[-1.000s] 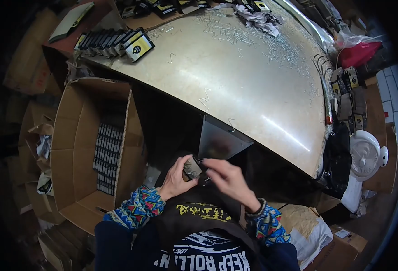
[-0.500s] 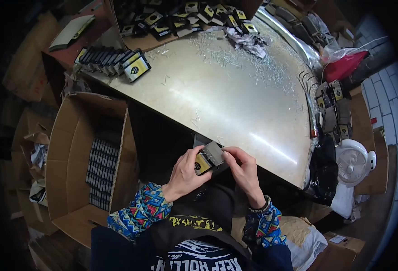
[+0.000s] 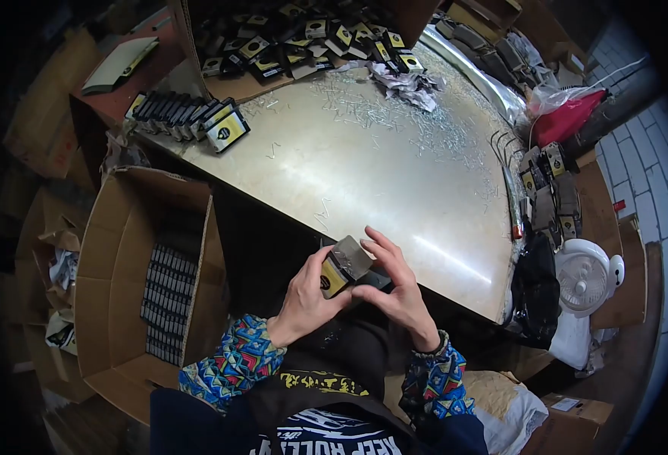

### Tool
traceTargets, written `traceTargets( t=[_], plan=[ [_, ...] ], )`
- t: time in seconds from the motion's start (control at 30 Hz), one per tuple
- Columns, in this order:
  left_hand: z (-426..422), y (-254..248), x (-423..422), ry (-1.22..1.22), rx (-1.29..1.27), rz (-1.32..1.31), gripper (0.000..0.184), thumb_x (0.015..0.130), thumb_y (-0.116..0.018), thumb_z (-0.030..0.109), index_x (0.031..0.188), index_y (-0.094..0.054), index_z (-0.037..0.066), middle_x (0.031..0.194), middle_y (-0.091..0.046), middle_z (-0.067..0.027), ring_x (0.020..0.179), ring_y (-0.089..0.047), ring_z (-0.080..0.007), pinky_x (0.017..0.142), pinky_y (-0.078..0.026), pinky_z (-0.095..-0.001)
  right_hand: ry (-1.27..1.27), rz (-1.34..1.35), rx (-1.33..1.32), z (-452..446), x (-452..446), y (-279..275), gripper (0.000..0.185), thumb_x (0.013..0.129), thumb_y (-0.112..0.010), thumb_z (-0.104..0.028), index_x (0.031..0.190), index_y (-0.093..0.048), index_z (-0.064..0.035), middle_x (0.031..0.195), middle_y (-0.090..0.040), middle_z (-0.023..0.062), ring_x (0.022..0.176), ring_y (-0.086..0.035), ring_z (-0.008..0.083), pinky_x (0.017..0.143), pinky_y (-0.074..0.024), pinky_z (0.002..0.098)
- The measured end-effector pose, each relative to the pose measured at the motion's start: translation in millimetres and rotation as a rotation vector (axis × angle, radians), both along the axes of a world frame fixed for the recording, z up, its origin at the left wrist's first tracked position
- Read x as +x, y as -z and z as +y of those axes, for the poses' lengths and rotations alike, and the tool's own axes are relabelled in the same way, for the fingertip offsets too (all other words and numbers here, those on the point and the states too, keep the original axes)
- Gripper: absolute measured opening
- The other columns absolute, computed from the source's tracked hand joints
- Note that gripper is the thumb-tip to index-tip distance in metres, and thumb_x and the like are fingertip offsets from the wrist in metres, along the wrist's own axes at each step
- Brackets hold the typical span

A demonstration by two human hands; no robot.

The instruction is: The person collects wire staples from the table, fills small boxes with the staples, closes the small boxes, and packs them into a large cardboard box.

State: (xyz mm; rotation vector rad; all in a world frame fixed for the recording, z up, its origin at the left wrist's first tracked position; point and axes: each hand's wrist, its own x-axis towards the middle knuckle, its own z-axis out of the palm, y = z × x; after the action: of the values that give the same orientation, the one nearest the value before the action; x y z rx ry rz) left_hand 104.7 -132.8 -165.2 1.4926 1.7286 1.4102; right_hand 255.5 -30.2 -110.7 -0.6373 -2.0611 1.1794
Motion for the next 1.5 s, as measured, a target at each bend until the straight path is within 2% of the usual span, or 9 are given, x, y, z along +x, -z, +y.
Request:
traceTargets(
  t=[0.23,0.37,0.53,0.77,0.9,1.0,1.13,1.37,1.5],
  plan=[
    [3,-4,0,0.015,-0.076,-0.159,0.074,0.075,-0.081,0.015,0.136,-0.042,-0.003,0.114,-0.064,-0.0203,0.104,-0.066,-0.0299,0.09,-0.052,-0.0377,0.207,0.238,-0.528,-13,-2,19,0.053,0.09,-0.07,-0.004,0.14,-0.051,-0.0014,0.136,-0.057,0.0128,0.114,-0.06,0.0187,0.092,-0.0518,0.029],
    [1,-3,-5,0.048,-0.117,-0.333,0.074,0.078,-0.081,0.018,0.137,-0.041,-0.003,0.115,-0.064,-0.0167,0.105,-0.065,-0.0215,0.091,-0.052,-0.0344,0.082,0.198,-0.354,-17,10,24,0.045,0.093,-0.067,-0.002,0.136,-0.052,0.0012,0.131,-0.061,0.0123,0.106,-0.063,0.0146,0.087,-0.0527,0.0273],
    [2,-4,-2,0.086,-0.12,-0.346,0.075,0.077,-0.082,0.018,0.137,-0.041,-0.002,0.117,-0.063,-0.0183,0.108,-0.064,-0.0248,0.092,-0.052,-0.0355,0.18,0.225,-0.571,-24,6,13,0.009,0.093,-0.068,-0.002,0.1,-0.067,0.0031,0.089,-0.067,0.0025,0.082,-0.063,0.0098,0.077,-0.0506,0.0229],
    [1,-5,-2,0.014,-0.066,-0.143,0.076,0.078,-0.079,0.015,0.14,-0.037,0.001,0.121,-0.06,-0.0231,0.112,-0.063,-0.0349,0.091,-0.052,-0.0395,0.354,0.101,0.118,-14,7,11,0.014,0.086,-0.074,-0.001,0.1,-0.071,0.0008,0.093,-0.067,0.0101,0.078,-0.063,0.0149,0.069,-0.0502,0.0249],
    [2,-4,-3,0.081,-0.074,-0.456,0.079,0.079,-0.078,0.013,0.143,-0.033,0.004,0.119,-0.06,-0.022,0.109,-0.064,-0.0344,0.091,-0.052,-0.039,0.344,0.057,0.095,-33,7,18,0.012,0.088,-0.071,0.0,0.1,-0.068,0.0015,0.099,-0.065,0.0104,0.088,-0.062,0.0168,0.076,-0.0492,0.0252],
    [3,-6,-1,0.152,-0.118,-0.464,0.083,0.078,-0.08,0.013,0.145,-0.031,0.006,0.113,-0.06,-0.0152,0.101,-0.062,-0.0204,0.089,-0.051,-0.033,0.238,0.048,-0.018,-33,6,27,0.013,0.089,-0.07,-0.001,0.102,-0.07,0.0001,0.102,-0.065,0.0099,0.094,-0.061,0.0159,0.08,-0.0479,0.0243],
    [2,-4,0,0.091,-0.066,-0.191,0.08,0.077,-0.08,0.014,0.142,-0.035,0.007,0.116,-0.06,-0.0174,0.102,-0.063,-0.0264,0.088,-0.052,-0.0355,0.348,0.134,-0.09,-28,3,16,0.015,0.088,-0.07,0.001,0.104,-0.071,-0.0001,0.105,-0.064,0.0105,0.094,-0.062,0.016,0.079,-0.0485,0.0244],
    [5,-9,3,0.03,0.091,0.015,0.069,0.075,-0.08,0.014,0.133,-0.044,0.007,0.118,-0.059,-0.019,0.099,-0.065,-0.0373,0.082,-0.056,-0.0419,0.218,-0.118,0.459,-30,3,21,0.03,0.081,-0.077,-0.005,0.11,-0.072,-0.0022,0.12,-0.063,0.0182,0.104,-0.064,0.0305,0.082,-0.055,0.0352],
    [3,1,4,0.046,0.077,0.204,0.069,0.073,-0.081,0.013,0.133,-0.046,0.008,0.116,-0.058,-0.0187,0.096,-0.065,-0.0368,0.077,-0.056,-0.0418,0.213,0.032,0.044,-39,-1,34,0.031,0.084,-0.074,-0.001,0.115,-0.069,-0.0004,0.123,-0.066,0.0209,0.106,-0.068,0.0301,0.084,-0.0563,0.0337]
  ],
)
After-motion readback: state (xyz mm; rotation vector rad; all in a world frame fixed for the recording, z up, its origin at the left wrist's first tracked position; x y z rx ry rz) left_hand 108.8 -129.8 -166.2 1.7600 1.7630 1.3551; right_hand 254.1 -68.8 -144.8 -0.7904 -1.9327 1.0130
